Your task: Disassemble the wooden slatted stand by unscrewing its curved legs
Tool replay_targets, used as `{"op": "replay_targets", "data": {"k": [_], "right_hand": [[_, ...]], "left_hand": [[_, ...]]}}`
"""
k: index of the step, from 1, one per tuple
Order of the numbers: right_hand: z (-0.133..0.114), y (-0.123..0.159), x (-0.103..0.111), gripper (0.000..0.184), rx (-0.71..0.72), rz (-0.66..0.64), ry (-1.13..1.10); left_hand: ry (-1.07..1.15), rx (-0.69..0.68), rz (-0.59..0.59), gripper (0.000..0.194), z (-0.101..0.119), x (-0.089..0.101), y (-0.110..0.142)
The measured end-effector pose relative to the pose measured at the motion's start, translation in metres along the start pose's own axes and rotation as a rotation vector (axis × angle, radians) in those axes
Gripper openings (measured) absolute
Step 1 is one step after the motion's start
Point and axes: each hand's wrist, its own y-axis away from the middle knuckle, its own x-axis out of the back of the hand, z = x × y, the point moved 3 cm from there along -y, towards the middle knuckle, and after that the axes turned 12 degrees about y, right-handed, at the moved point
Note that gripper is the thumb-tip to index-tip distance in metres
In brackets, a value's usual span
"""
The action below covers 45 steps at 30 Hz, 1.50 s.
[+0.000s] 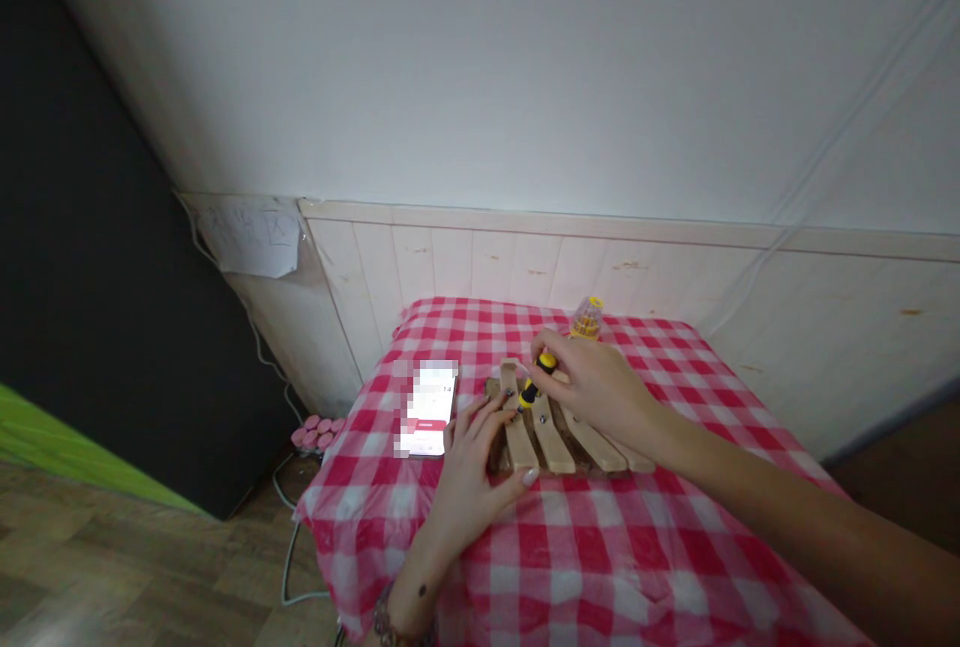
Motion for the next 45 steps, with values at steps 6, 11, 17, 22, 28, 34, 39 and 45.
{"op": "replay_targets", "data": {"k": [6,11,17,22,28,34,39,45], "right_hand": [[-0.002,0.005,-0.001,0.023,0.350,0.000,-0.309],[-0.007,0.009,0.002,0.021,0.336,-0.056,-0.317],[-0.012,0.005,-0.007,0.021,0.178,0.010,-0.324],[-0.012,0.005,-0.008,0.030,0.179,0.004,-0.207],[-0.009,0.007,0.002,0.044,0.220,0.034,0.014],[-0.008,0.008,0.001,0.034,0.347,0.014,-0.089],[-0.011,0.010,0.008,0.030,0.384,-0.048,-0.306],[-0.020,0.012,0.002,0.017,0.268,-0.096,-0.441]], "left_hand": [[0.010,0.008,0.012,0.055,0.001,0.000,0.001],[-0.014,-0.018,0.014,0.062,-0.002,-0.001,0.001],[-0.078,-0.021,0.012,0.061,-0.006,-0.002,0.002],[-0.053,-0.024,0.013,0.056,-0.002,-0.001,0.002],[-0.049,-0.022,0.014,0.054,-0.002,-0.001,0.002],[-0.032,-0.021,0.016,0.054,-0.001,-0.001,0.002],[-0.033,-0.030,0.019,0.061,-0.002,-0.001,0.001],[-0.048,-0.057,0.019,0.058,-0.005,-0.002,0.001]]}}
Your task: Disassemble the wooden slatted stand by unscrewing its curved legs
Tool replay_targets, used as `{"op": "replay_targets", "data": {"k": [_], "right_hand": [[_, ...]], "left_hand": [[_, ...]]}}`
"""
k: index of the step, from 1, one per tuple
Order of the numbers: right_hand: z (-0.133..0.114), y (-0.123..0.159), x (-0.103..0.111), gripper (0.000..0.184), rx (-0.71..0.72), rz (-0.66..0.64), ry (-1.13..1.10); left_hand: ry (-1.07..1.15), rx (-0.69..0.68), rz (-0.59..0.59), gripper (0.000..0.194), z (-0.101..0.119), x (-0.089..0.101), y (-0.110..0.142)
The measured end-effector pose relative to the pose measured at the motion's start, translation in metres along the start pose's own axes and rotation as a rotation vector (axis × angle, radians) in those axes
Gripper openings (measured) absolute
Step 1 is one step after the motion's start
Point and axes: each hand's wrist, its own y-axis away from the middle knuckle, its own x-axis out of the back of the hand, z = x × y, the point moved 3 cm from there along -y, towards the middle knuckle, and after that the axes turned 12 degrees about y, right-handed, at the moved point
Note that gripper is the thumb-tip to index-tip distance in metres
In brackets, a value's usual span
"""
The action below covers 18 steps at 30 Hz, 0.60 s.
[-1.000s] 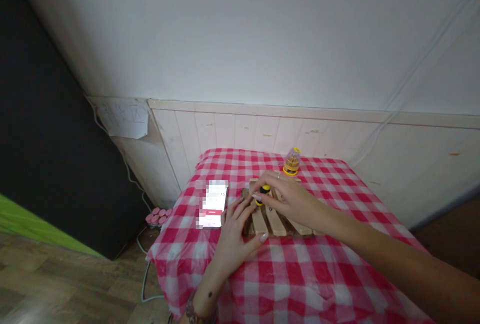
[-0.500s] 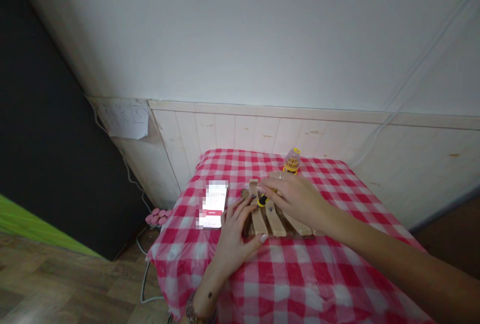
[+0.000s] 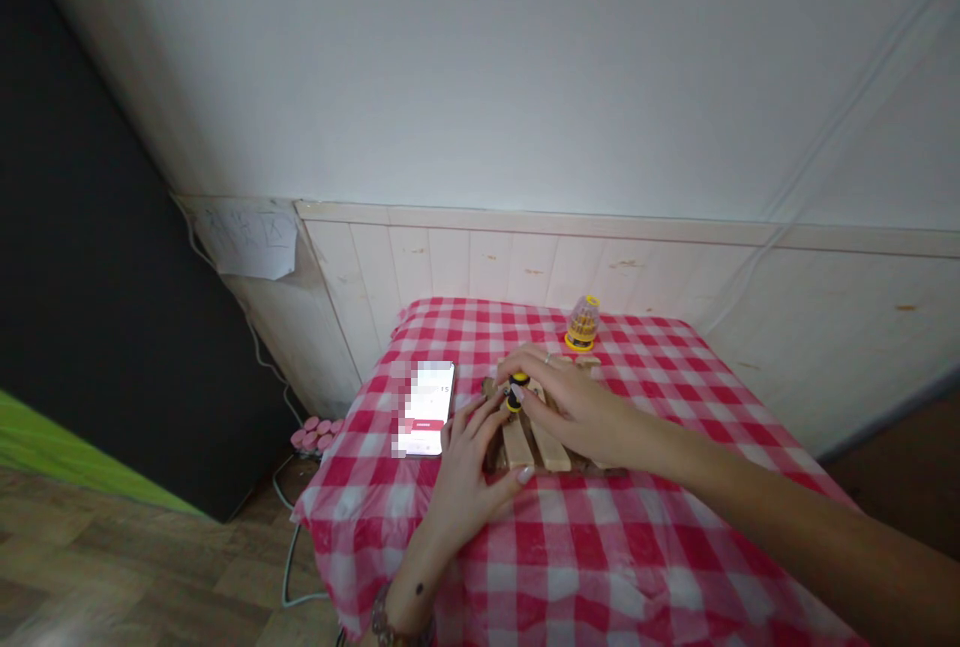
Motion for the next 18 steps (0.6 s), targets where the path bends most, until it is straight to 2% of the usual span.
{"op": "replay_targets", "data": {"k": [3,6,9,14,18], "right_hand": [[0.002,-0.002,-0.010,0.010,-0.064,0.019,-0.023],[0.007,-0.006,-0.015,0.012,-0.147,0.076,0.001],[0.008,-0.009,-0.013,0.015,-0.171,0.106,0.156],[0.007,-0.009,-0.003,0.025,-0.096,0.076,0.528],[0.009,-0.006,0.002,0.028,0.048,0.014,0.526]], "left_hand": [[-0.004,0.007,0.007,0.060,-0.001,0.000,0.000],[-0.006,0.023,-0.003,0.058,0.000,-0.001,0.000],[-0.009,0.035,-0.003,0.056,0.001,0.000,0.000],[-0.009,0.034,-0.006,0.057,0.002,0.001,0.000],[0.003,0.038,-0.006,0.059,0.003,0.001,0.000]]}}
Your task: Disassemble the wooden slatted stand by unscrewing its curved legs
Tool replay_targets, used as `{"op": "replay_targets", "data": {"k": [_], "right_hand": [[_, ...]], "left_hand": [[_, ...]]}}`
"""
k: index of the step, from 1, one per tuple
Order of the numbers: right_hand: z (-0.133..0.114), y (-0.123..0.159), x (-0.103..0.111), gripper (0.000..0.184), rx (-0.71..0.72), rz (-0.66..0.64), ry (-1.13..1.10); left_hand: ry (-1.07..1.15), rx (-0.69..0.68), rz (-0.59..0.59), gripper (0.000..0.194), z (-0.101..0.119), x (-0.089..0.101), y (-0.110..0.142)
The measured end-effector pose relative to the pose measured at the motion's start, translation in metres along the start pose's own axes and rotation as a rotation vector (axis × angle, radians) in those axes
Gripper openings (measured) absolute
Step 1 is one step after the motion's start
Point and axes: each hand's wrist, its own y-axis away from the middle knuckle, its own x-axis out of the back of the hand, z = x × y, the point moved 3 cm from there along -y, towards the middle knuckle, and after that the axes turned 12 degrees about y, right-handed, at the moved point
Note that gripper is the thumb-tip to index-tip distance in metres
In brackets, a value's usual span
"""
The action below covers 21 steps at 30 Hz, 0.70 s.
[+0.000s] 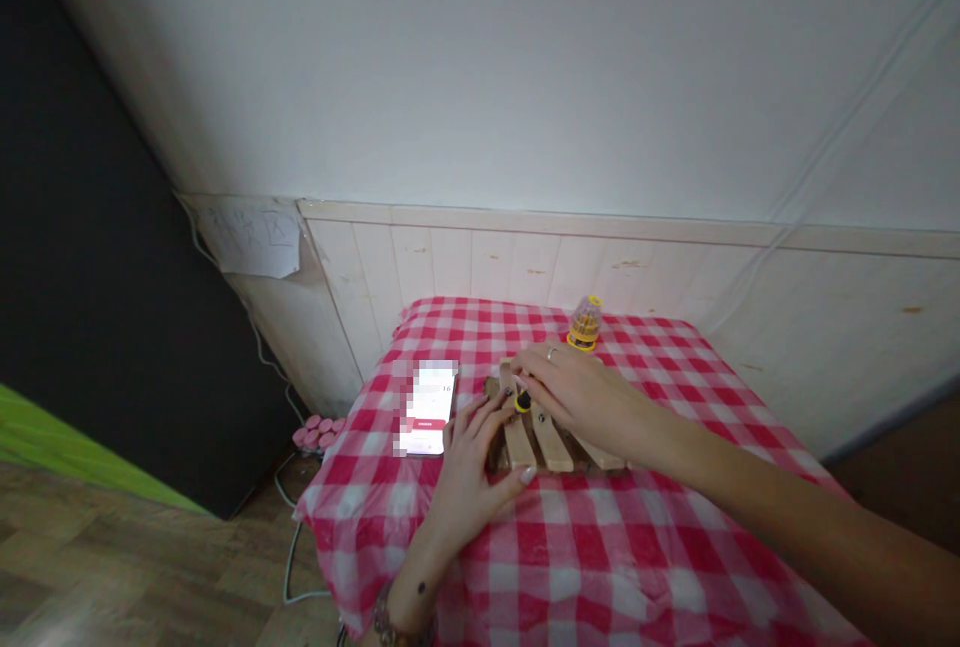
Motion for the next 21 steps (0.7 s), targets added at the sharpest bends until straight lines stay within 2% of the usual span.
{"op": "replay_targets", "data": {"k": [3,7,11,14,18,21], "right_hand": [[0.005,0.002,0.003,0.027,0.091,-0.028,-0.109],[0.007,0.005,0.008,0.030,0.130,-0.018,-0.291],[-0.001,0.006,0.004,0.027,0.010,-0.045,-0.388],[-0.006,0.004,-0.003,0.020,-0.098,0.005,-0.453],[-0.007,-0.001,-0.014,0.025,-0.194,0.066,-0.553],[-0.004,-0.003,-0.015,0.027,-0.217,0.074,-0.496]], "left_hand": [[0.007,0.015,0.004,0.058,0.000,0.000,0.000],[-0.001,0.021,-0.006,0.060,0.000,0.000,-0.001],[-0.010,0.008,-0.014,0.064,-0.001,-0.001,-0.002],[-0.010,0.008,-0.012,0.060,-0.002,0.000,-0.001],[-0.002,0.009,-0.011,0.060,-0.001,0.000,-0.001],[0.007,0.013,-0.013,0.059,0.000,0.000,-0.001]]}}
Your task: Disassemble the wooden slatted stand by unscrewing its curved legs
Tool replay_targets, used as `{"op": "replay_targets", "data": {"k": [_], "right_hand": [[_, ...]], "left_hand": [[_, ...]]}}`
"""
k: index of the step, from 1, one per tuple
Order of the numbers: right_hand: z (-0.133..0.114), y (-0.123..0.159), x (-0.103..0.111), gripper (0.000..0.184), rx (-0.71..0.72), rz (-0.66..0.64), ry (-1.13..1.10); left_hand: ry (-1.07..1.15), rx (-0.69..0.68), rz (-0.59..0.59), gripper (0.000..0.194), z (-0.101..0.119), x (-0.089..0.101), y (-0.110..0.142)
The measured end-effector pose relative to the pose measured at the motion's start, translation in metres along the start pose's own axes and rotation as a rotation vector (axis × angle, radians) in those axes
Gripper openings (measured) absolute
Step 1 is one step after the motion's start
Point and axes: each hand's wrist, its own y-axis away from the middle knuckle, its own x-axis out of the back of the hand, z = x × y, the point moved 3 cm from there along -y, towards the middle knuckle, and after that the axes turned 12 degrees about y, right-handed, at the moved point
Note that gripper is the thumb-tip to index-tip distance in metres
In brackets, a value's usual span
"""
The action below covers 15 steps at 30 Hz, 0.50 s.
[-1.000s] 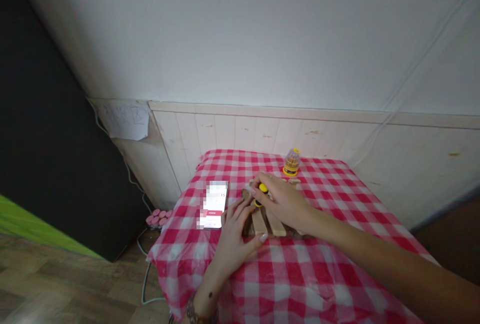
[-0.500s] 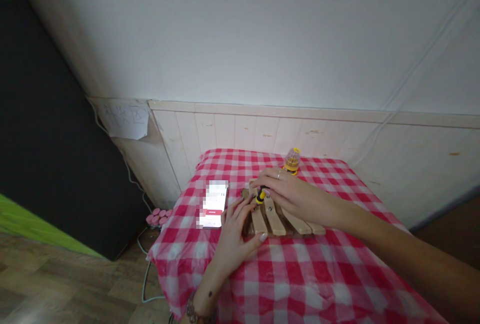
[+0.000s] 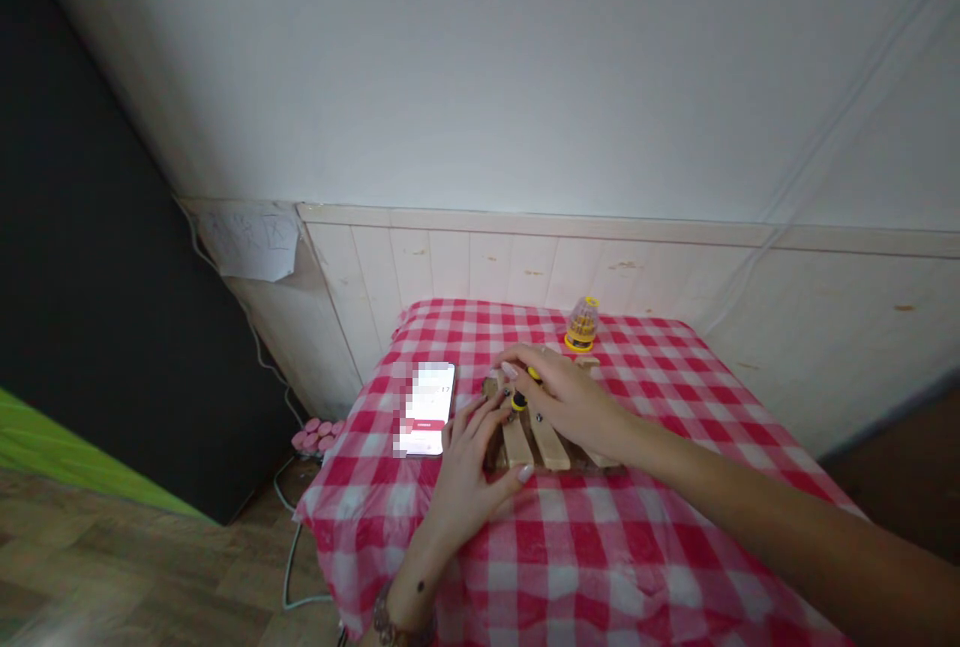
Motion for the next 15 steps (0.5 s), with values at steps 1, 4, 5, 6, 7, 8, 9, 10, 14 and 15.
{"op": "replay_targets", "data": {"k": [1,4,5,6,7,8,9,10,14,15], "right_hand": [[0.000,0.000,0.002,0.028,0.009,0.015,0.068],[-0.003,0.000,0.011,0.032,0.079,0.043,0.345],[-0.004,0.000,0.014,0.033,0.095,0.032,0.430],[-0.005,0.001,0.015,0.035,0.096,0.015,0.499],[-0.005,0.001,0.016,0.035,0.088,-0.009,0.552],[-0.005,0.001,0.017,0.035,0.077,-0.037,0.585],[-0.004,0.001,0.017,0.033,0.069,-0.064,0.595],[-0.004,0.000,0.016,0.031,0.066,-0.079,0.582],[0.001,0.001,0.016,0.021,0.078,-0.076,0.420],[0.002,0.001,0.017,0.022,0.082,-0.079,0.372]], "left_hand": [[0.002,0.000,0.000,0.058,0.000,0.000,0.000],[0.008,-0.003,0.001,0.057,0.000,0.001,-0.001],[0.009,-0.001,0.000,0.058,0.000,0.000,-0.001],[0.010,0.002,-0.003,0.059,-0.001,0.000,-0.001],[0.009,0.007,-0.006,0.060,-0.001,0.000,-0.001],[0.008,0.010,-0.007,0.061,-0.001,0.000,-0.001],[0.007,0.012,-0.006,0.061,-0.002,0.000,-0.001],[0.006,0.012,-0.001,0.060,-0.002,0.000,0.000],[0.017,-0.005,0.012,0.057,-0.001,0.000,0.000],[0.020,-0.010,0.014,0.056,-0.001,0.000,0.001]]}}
